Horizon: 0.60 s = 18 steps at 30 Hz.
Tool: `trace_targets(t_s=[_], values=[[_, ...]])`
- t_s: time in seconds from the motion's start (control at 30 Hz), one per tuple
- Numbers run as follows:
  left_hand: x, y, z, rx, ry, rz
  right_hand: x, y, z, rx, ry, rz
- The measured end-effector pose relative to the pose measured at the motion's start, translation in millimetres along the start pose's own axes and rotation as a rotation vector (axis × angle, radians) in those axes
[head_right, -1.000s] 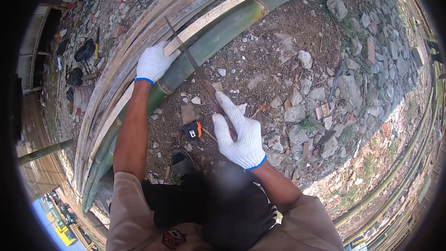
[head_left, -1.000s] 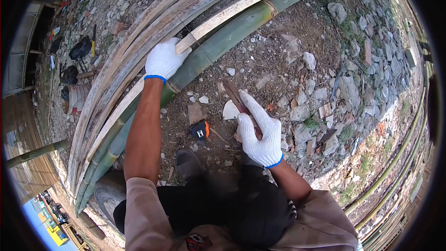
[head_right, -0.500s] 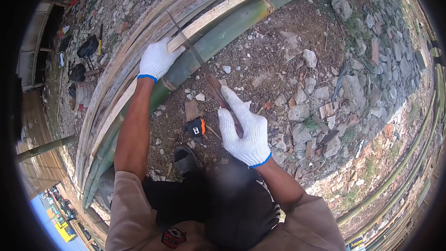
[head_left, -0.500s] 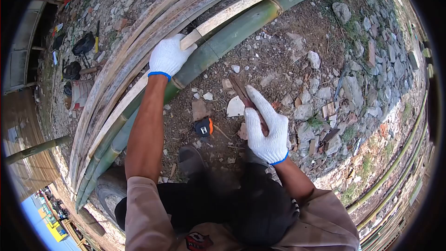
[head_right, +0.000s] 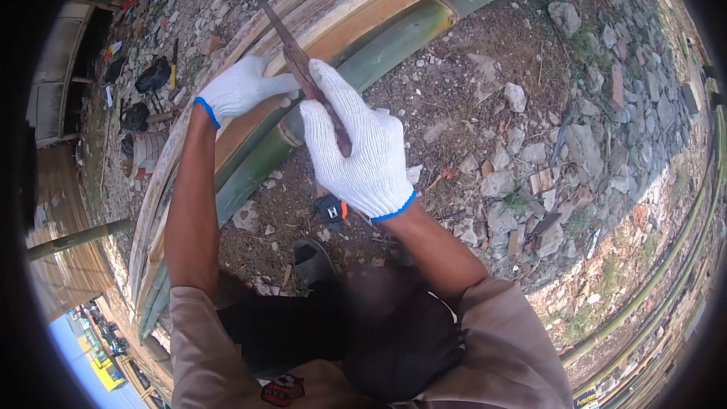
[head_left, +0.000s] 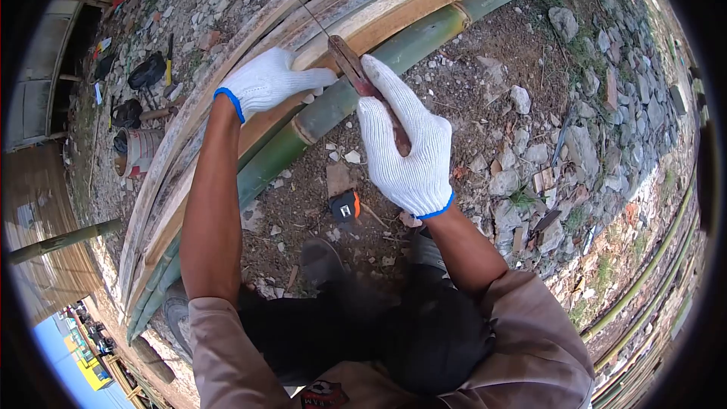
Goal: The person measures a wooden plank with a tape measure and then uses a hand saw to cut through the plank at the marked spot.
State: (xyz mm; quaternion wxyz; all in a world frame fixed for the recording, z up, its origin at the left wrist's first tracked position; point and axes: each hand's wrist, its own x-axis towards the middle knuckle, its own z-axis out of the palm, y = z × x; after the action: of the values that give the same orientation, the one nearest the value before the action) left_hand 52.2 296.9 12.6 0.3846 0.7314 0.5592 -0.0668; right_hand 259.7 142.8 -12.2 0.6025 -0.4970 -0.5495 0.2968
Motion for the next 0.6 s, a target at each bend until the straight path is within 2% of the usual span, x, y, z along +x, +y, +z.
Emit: trace_targets(t_s=[0.03,0.1,0.2,0.23,0.3,0.4,0.43,0.53,0.57,0.6], values=[[2.9,1.1,-5.7,-0.006,0.013,-0.003,1.6,8.1,3.4,0.000,-0.005,-0.007],[9.9,4.6,-11.7,0.263,0.008,-0.181,2.8,24.0,7.3,0.009,-0.022,-0.017],[21.8,-9.7,0.0,0.174,0.043,-0.141,1.9,50.1,12.7,-0.006,0.012,-0.086],[25.4,-14.5,3.4,0.171,0.042,-0.134,2.7,50.5,10.9,-0.008,-0.051,0.009],[29.5,-24.1,9.4,0.092,0.188,-0.025,10.8,62.9,22.8,0.013,-0.019,0.013],[41.4,-32.3,9.9,0.087,0.263,-0.088,29.0,77.0,38.0,0.059,0.035,-0.017],[40.4,-27.9,2.5,0.089,0.151,-0.169,31.8,79.3,37.2,0.060,0.031,-0.026],[38.0,-35.2,-2.5,-0.011,0.048,-0.117,28.8,53.9,23.6,0.009,-0.030,0.058],[31.5,-35.5,-0.3,-0.066,0.112,-0.031,26.4,49.0,20.4,0.005,0.023,-0.002],[38.6,-40.8,-0.2,-0.076,0.112,-0.035,24.5,43.3,16.2,0.001,0.068,-0.059]])
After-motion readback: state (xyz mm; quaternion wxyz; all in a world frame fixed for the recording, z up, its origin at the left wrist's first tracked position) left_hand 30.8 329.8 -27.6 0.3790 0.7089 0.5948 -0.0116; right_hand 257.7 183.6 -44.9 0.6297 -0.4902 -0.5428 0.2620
